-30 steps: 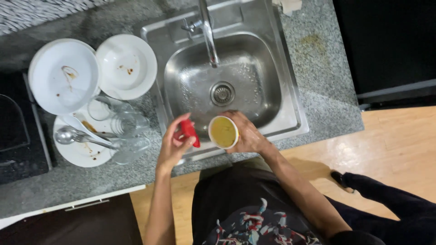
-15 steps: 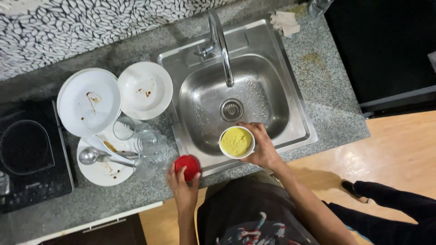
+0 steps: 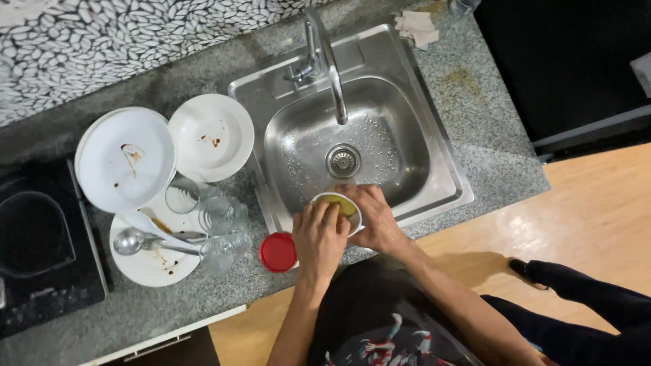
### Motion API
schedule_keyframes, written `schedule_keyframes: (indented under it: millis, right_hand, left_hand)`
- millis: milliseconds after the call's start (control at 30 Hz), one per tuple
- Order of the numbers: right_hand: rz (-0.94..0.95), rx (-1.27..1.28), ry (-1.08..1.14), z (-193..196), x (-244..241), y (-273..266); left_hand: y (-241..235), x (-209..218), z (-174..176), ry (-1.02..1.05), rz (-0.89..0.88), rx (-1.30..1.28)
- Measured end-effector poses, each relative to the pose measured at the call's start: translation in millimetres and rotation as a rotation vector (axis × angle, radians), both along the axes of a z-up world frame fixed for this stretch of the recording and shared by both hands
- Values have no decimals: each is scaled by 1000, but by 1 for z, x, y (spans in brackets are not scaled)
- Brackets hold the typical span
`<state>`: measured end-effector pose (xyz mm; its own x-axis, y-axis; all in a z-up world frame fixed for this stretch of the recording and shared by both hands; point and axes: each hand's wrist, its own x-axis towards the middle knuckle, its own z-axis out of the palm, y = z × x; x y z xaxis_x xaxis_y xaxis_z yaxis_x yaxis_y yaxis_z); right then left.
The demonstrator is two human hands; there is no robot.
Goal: The person washes a red cup and two white plates in a kitchen sink using a sponge and running water. They scrub the items thoroughly, rinse them, and place the clean dishes on the counter next to the sink.
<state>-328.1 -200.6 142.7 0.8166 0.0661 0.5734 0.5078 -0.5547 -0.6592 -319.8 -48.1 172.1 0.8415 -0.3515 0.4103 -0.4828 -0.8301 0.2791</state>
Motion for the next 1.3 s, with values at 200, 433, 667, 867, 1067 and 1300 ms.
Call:
schedule_keyframes:
  millis: [200, 433, 667, 867, 1067, 1300]
  right_hand:
    - [-78, 99, 152, -37, 8, -14]
    - [-98, 175, 274, -18, 7, -19]
    - [-25, 158, 60, -6, 5, 0]
    - [-30, 127, 70, -20, 6, -12]
    - [-50, 82, 171, -24, 5, -5]
    - [-35, 74, 328, -26, 11, -8]
  left_hand:
    - [14, 13, 32, 95, -20, -465]
    - [30, 16, 41, 114, 28, -652]
    - [-14, 8, 30, -132, 6, -140]
    - [-8, 7, 25, -74, -38, -86]
    - [-6, 11, 28, -77, -11, -131]
    - [55, -6, 8, 707, 100, -1318]
